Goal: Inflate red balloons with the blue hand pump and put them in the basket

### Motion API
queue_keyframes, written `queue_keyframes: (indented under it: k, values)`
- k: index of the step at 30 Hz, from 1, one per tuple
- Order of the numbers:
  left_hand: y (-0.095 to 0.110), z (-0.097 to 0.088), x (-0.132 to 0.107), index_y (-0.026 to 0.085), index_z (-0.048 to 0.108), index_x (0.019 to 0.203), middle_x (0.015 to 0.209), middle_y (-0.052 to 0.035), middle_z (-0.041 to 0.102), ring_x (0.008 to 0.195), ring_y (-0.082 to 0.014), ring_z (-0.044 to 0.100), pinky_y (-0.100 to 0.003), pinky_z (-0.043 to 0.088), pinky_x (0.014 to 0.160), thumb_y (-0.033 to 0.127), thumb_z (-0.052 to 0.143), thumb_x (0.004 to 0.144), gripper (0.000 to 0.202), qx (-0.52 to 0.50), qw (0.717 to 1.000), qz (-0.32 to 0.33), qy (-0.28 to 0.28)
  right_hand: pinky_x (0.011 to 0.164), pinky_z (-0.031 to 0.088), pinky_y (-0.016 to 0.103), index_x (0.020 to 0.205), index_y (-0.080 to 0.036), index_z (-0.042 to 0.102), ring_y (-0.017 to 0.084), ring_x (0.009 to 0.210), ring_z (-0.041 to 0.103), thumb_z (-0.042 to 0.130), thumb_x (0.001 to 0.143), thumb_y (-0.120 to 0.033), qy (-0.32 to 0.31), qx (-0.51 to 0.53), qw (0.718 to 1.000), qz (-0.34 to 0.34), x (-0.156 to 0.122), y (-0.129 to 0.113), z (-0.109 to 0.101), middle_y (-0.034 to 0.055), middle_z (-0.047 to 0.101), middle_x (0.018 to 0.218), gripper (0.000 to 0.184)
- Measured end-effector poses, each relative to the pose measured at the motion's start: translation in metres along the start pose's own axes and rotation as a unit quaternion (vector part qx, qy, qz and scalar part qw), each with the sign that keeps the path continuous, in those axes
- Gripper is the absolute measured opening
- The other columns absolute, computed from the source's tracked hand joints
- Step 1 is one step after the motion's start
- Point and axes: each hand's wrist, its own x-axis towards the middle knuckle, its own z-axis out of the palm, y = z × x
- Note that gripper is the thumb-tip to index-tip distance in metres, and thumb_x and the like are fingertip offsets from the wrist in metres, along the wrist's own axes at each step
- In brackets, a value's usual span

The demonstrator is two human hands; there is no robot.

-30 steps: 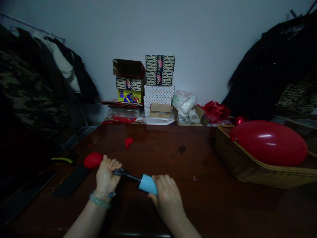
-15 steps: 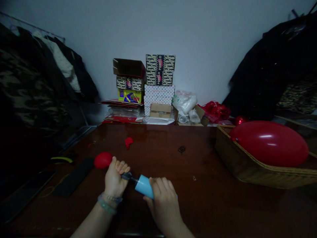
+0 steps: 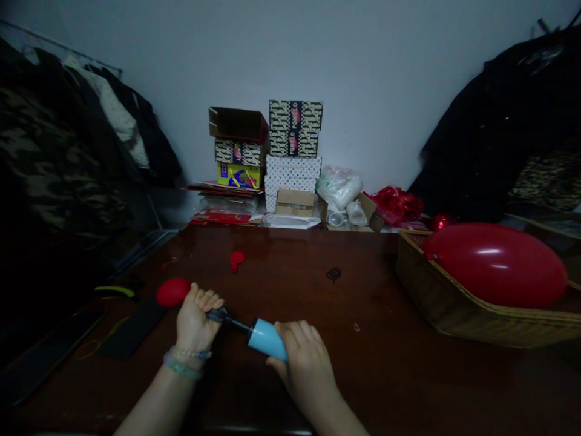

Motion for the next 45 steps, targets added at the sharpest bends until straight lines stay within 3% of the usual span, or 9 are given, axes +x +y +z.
queue_keyframes:
  k: [6,15,24,30,38,45]
  values:
    - [0.003,0.0,0.001,0.02,0.025,0.056,0.043,0.0093,0.025,0.034,-0.0041,0.025,-0.019,0.025,0.038,0.033,0.063,0.085,0.05,-0.002,1.0,0.01,0.014,0.083,0.049,0.044,0.119,-0.016,0.056,0.027,0.091,0.06,0.081,0.069,-0.021,-0.002,-0.021,1.0,-0.009,0.002,0.007,-0.004,0.0097,0.066,0.1,0.056]
    - [-0.022,-0.003,-0.009,0.019,0.026,0.056,0.045,0.009,0.026,0.035,-0.0038,0.025,-0.019,0.024,0.038,0.025,0.06,0.086,0.046,-0.017,0.999,-0.036,0.003,0.083,0.051,0.044,0.115,-0.017,0.057,0.028,0.088,0.06,0.081,0.066,-0.014,0.013,-0.026,0.999,0.026,-0.003,-0.01,0.005,0.0084,0.065,0.097,0.055]
    - [-0.035,0.0,-0.022,0.019,0.026,0.054,0.044,0.0087,0.026,0.036,-0.0041,0.024,-0.019,0.025,0.038,0.035,0.063,0.085,0.051,0.002,0.999,-0.043,-0.003,0.08,0.051,0.044,0.116,-0.017,0.057,0.028,0.087,0.06,0.081,0.066,-0.013,0.003,-0.017,0.999,0.037,-0.004,-0.015,0.008,0.008,0.066,0.096,0.055]
    - [-0.027,0.001,-0.017,0.019,0.027,0.054,0.044,0.0083,0.027,0.036,-0.0047,0.025,-0.02,0.026,0.039,0.032,0.061,0.086,0.048,0.016,1.0,-0.017,-0.007,0.086,0.05,0.044,0.12,-0.018,0.055,0.027,0.093,0.06,0.081,0.068,-0.016,0.001,0.008,1.0,0.029,-0.004,-0.009,0.012,0.0086,0.066,0.103,0.058]
    - [0.01,0.002,0.001,0.019,0.025,0.055,0.043,0.0086,0.025,0.034,-0.0044,0.024,-0.019,0.024,0.038,0.028,0.055,0.09,0.047,-0.002,1.0,0.02,0.002,0.084,0.05,0.045,0.124,-0.018,0.053,0.029,0.095,0.06,0.077,0.076,-0.027,0.009,0.001,1.0,-0.014,0.002,0.001,-0.001,0.0115,0.066,0.107,0.055]
    - [0.003,-0.001,-0.001,0.019,0.026,0.055,0.043,0.0086,0.026,0.034,-0.0045,0.025,-0.02,0.024,0.038,0.029,0.053,0.092,0.046,-0.009,1.0,0.013,0.015,0.085,0.049,0.045,0.12,-0.017,0.055,0.029,0.095,0.059,0.08,0.07,-0.016,0.012,0.004,1.0,0.004,0.003,0.003,-0.002,0.0105,0.066,0.105,0.055]
